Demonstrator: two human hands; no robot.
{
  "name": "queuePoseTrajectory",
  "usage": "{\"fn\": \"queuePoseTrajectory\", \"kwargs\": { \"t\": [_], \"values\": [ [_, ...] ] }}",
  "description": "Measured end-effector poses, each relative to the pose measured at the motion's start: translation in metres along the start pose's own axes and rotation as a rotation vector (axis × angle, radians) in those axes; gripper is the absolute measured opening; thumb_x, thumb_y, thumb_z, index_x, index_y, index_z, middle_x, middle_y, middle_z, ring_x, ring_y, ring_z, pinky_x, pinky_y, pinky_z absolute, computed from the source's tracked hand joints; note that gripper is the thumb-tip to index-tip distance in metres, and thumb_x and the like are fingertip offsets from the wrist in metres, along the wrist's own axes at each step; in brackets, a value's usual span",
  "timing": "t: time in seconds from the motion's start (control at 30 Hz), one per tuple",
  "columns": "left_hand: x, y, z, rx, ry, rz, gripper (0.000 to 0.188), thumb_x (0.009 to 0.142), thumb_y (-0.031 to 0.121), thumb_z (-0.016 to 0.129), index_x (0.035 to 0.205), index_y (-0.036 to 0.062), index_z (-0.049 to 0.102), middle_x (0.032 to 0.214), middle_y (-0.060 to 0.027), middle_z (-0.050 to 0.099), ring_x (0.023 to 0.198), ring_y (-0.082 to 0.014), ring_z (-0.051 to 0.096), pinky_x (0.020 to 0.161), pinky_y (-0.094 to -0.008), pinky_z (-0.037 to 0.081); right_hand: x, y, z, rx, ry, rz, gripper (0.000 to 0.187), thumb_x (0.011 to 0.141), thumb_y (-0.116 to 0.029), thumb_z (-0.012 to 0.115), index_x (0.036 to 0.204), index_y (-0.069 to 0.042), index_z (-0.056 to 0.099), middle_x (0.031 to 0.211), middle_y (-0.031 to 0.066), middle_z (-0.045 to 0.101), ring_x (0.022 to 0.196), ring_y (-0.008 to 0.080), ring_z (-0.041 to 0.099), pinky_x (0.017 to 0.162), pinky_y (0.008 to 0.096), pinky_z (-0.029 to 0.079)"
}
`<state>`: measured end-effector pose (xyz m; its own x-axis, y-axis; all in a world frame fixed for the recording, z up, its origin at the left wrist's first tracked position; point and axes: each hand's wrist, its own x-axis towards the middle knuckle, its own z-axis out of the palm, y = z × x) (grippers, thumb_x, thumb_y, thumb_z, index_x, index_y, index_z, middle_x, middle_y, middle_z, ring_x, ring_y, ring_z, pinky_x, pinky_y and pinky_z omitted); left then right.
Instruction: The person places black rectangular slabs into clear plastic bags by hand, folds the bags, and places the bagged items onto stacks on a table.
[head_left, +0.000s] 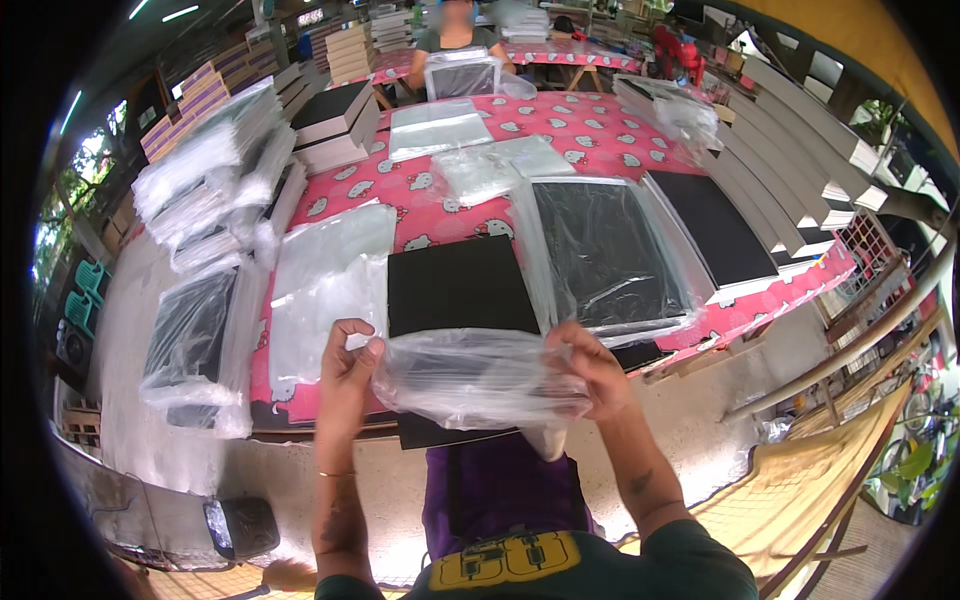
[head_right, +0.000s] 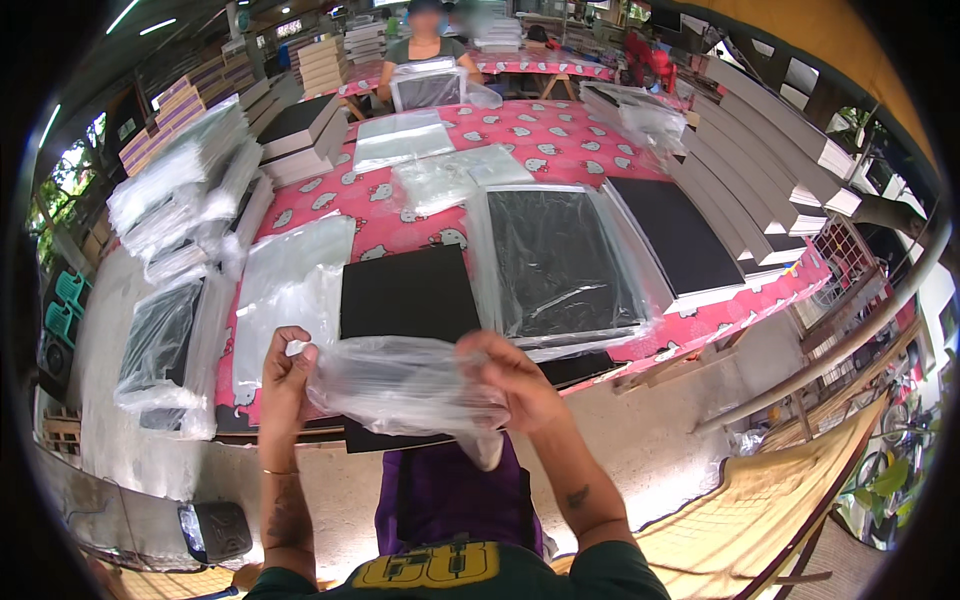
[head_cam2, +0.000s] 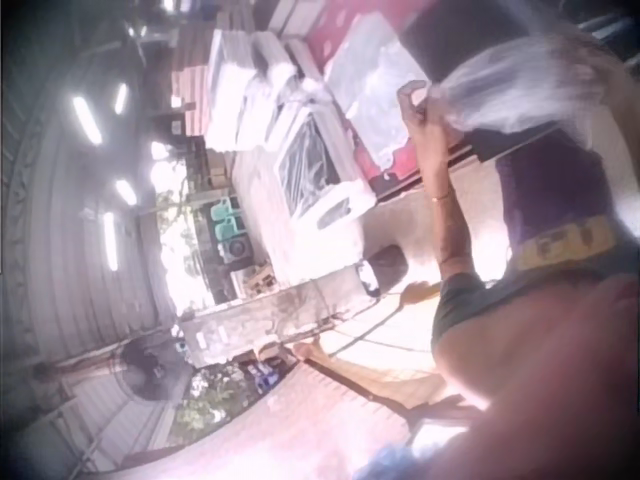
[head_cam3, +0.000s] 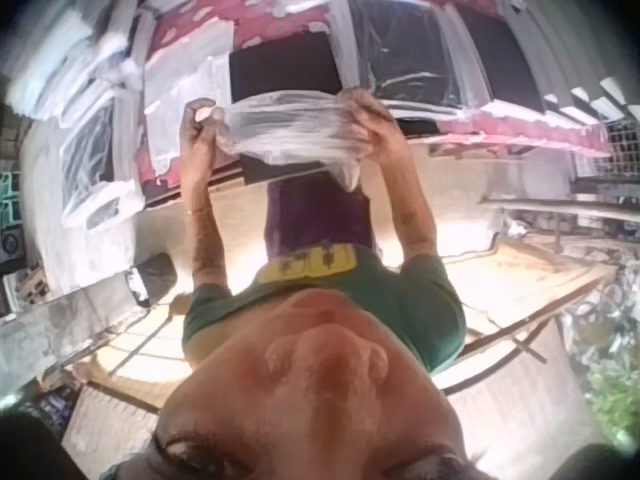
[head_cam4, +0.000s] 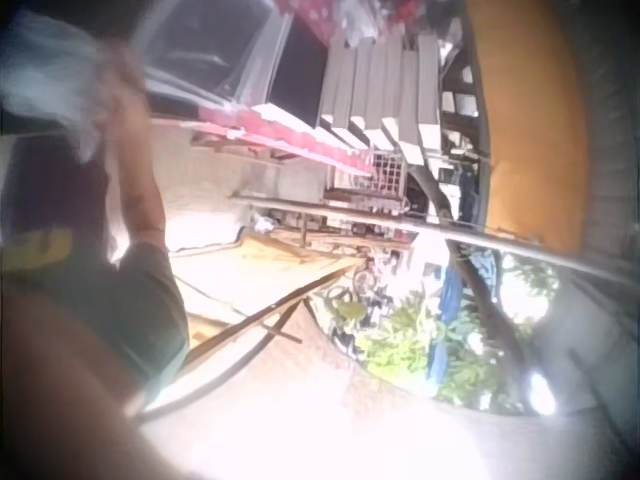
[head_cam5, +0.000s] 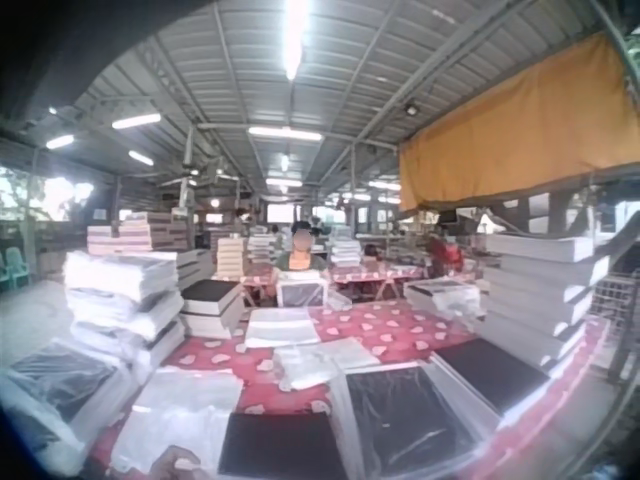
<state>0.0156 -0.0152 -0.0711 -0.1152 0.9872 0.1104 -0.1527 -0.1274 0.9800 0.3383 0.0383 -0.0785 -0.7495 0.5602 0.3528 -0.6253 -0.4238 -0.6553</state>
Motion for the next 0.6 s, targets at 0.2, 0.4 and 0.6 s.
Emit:
{"fn": "queuePoseTrajectory", "kwargs": {
  "t": [0.2,0.4,0.6],
  "values": [
    [-0.003,0.078,0.074,0.723,-0.402,0.555,0.074,0.074,0.003,0.067,0.140,0.0072,0.033,0.114,-0.0166,0.058,0.100,-0.0247,0.058,0.086,-0.0347,0.044,0.050,-0.023,0.053,-1.180,-0.367,-0.016,0.017,0.083,-0.003,0.059,0.099,-0.008,0.065,0.096,0.0091,0.055,0.079,0.0242,0.062,0.068,0.0335,0.050],
    [0.013,0.078,0.066,1.143,-0.453,0.636,0.040,0.074,-0.006,0.057,0.113,-0.0003,0.056,0.097,-0.0192,0.054,0.063,-0.0353,0.059,0.056,-0.0392,0.050,0.025,-0.058,0.009,-2.373,0.529,0.210,0.016,0.077,-0.010,0.064,0.092,-0.004,0.063,0.108,0.0146,0.050,0.084,0.0348,0.063,0.070,0.0417,0.055],
    [0.022,0.055,0.045,1.565,0.189,0.799,0.025,0.082,0.018,0.065,0.085,-0.0060,0.059,0.112,-0.0302,0.049,0.075,-0.0412,0.061,0.065,-0.0431,0.052,0.009,-0.063,0.050,-2.283,0.697,-0.032,0.041,0.075,-0.040,0.072,0.094,-0.004,0.069,0.104,0.0152,0.055,0.082,0.0326,0.063,0.067,0.0407,0.051]
  ]
}}
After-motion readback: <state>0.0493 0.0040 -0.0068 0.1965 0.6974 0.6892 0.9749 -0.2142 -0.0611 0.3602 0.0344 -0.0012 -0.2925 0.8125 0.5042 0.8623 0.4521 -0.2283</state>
